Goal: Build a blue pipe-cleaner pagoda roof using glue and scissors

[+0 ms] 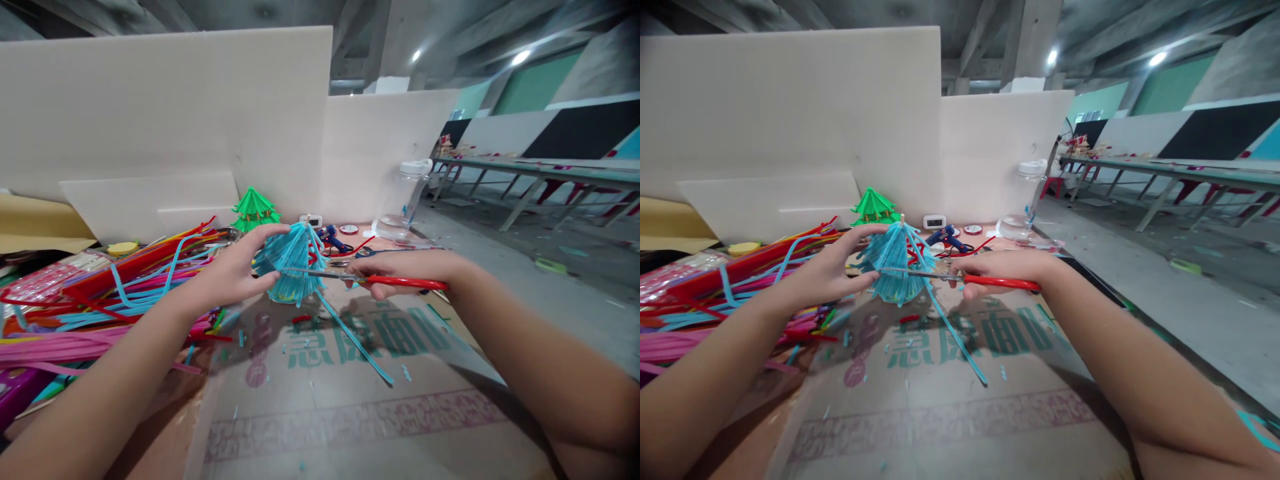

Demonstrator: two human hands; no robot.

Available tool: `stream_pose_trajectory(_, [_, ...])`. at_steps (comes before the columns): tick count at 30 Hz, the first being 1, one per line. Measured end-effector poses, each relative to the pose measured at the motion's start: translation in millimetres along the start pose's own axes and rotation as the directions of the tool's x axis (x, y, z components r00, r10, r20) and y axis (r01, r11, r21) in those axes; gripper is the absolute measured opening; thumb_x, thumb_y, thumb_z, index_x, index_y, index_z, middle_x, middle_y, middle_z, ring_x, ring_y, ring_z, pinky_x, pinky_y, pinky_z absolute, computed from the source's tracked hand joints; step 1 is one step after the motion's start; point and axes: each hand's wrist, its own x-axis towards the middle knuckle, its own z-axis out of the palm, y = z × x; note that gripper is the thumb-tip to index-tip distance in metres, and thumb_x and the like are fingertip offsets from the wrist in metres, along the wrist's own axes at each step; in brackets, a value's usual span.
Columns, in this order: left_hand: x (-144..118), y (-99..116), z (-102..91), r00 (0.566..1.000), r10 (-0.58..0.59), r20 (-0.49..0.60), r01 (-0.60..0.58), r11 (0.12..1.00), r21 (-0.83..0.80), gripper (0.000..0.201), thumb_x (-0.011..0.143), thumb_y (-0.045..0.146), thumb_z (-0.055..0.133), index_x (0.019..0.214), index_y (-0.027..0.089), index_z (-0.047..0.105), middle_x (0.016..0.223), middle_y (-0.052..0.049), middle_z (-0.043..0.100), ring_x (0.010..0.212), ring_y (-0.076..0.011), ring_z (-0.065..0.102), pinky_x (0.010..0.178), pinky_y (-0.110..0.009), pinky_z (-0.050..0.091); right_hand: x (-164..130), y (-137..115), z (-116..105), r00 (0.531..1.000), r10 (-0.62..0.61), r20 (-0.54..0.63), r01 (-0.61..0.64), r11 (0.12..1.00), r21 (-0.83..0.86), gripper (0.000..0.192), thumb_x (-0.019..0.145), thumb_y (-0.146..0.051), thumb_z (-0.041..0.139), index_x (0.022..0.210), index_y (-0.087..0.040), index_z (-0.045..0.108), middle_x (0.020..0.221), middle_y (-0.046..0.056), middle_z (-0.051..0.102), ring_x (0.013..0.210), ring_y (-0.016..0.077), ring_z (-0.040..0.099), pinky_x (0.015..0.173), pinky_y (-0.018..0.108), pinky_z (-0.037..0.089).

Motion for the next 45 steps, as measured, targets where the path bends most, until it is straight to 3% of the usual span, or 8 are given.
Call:
stream_pose_trajectory(5, [0.2, 0.1, -0.5, 1.0, 0.004, -0.006, -0.004, 1.0, 0.014, 0.065, 0.084, 0.031, 0.057, 0.143, 0.025, 0.032, 0.147, -0.009, 0.042, 0.126, -0.0272, 0.05, 0.104, -0.04, 0.043, 0.9, -9.6, -1.2, 0.988, -0.01, 0.152, -0.011, 0.99, 0.14, 0.041, 0.09, -0.052, 0.049, 0.112, -0.019, 0.06, 0.086, 0.003, 0.064, 0.075, 0.0183, 0.056, 0.065, 0.027, 0.039])
stream_pose_trajectory(11, [-0.3, -0.8, -1.4, 1.0, -0.008, -0.005, 0.008, 1.0, 0.018, 0.065, 0.085, 0.03, 0.058, 0.144, 0.026, 0.031, 0.146, -0.007, 0.043, 0.124, -0.0249, 0.052, 0.104, -0.037, 0.045, -0.7, -3.7, 0.0, 0.997, -0.051, 0.053, 0.041, 0.984, 0.174, 0.037, 0.088, -0.052, 0.052, 0.108, -0.023, 0.064, 0.089, 0.002, 0.064, 0.079, 0.0196, 0.057, 0.066, 0.028, 0.039])
stream_pose_trajectory(18, [0.0, 3.1, -2.0, 1.0, 0.005, -0.009, -0.004, 0.999, 0.048, 0.064, 0.085, 0.031, 0.058, 0.143, 0.025, 0.033, 0.148, -0.008, 0.042, 0.129, -0.0265, 0.048, 0.108, -0.04, 0.042, 0.6, -5.6, 0.4, 0.995, 0.02, 0.094, -0.04, 0.975, 0.218, 0.034, 0.089, -0.049, 0.051, 0.104, -0.021, 0.064, 0.081, 0.002, 0.062, 0.072, 0.0185, 0.054, 0.063, 0.028, 0.037])
stream_pose_trajectory(23, [0.1, 1.8, -2.5, 1.0, 0.013, -0.002, -0.012, 1.0, 0.022, 0.066, 0.084, 0.03, 0.059, 0.144, 0.026, 0.031, 0.149, -0.007, 0.041, 0.131, -0.0255, 0.046, 0.11, -0.04, 0.04, -0.4, -6.6, -2.1, 0.994, -0.01, 0.105, -0.003, 0.993, 0.119, 0.04, 0.088, -0.053, 0.053, 0.107, -0.018, 0.06, 0.088, 0.003, 0.059, 0.074, 0.0167, 0.051, 0.064, 0.026, 0.036])
stream_pose_trajectory(27, [-0.4, -0.4, -1.5, 1.0, 0.0, -0.013, 0.0, 1.0, 0.026, 0.065, 0.084, 0.031, 0.059, 0.143, 0.026, 0.032, 0.148, -0.007, 0.042, 0.13, -0.0252, 0.048, 0.109, -0.039, 0.041, -0.4, 0.5, -1.0, 0.997, -0.001, 0.079, -0.006, 0.996, 0.093, 0.034, 0.088, -0.051, 0.055, 0.098, -0.019, 0.06, 0.085, 0.002, 0.058, 0.07, 0.0151, 0.049, 0.061, 0.025, 0.033])
stream_pose_trajectory(35, [0.8, -0.1, -1.9, 1.0, 0.012, -0.008, -0.012, 1.0, 0.024, 0.065, 0.085, 0.031, 0.059, 0.144, 0.026, 0.031, 0.147, -0.007, 0.042, 0.129, -0.0243, 0.048, 0.109, -0.039, 0.041, 7.5, -3.0, 6.1, 0.998, -0.028, 0.062, 0.014, 0.978, 0.209, 0.035, 0.087, -0.051, 0.055, 0.099, -0.019, 0.059, 0.087, 0.003, 0.06, 0.075, 0.017, 0.05, 0.063, 0.027, 0.034])
stream_pose_trajectory(41, [0.4, -4.5, -0.3, 1.0, -0.002, -0.009, 0.002, 1.0, 0.001, 0.066, 0.085, 0.034, 0.059, 0.144, 0.028, 0.031, 0.149, -0.006, 0.041, 0.131, -0.0248, 0.048, 0.11, -0.039, 0.041, 8.7, -7.6, 6.4, 0.998, -0.052, 0.04, 0.044, 0.983, 0.18, 0.041, 0.089, -0.056, 0.051, 0.098, -0.017, 0.059, 0.089, 0.003, 0.057, 0.076, 0.0156, 0.048, 0.065, 0.027, 0.035])
stream_pose_trajectory(45, [0.2, -9.2, -0.2, 1.0, -0.021, -0.017, 0.021, 1.0, -0.012, 0.067, 0.086, 0.038, 0.059, 0.145, 0.028, 0.031, 0.149, -0.007, 0.04, 0.13, -0.0265, 0.048, 0.108, -0.04, 0.042, 7.3, -7.8, 7.1, 0.994, -0.094, 0.061, 0.083, 0.984, 0.157, 0.041, 0.09, -0.053, 0.05, 0.108, -0.017, 0.059, 0.091, 0.003, 0.06, 0.074, 0.0149, 0.05, 0.066, 0.026, 0.037])
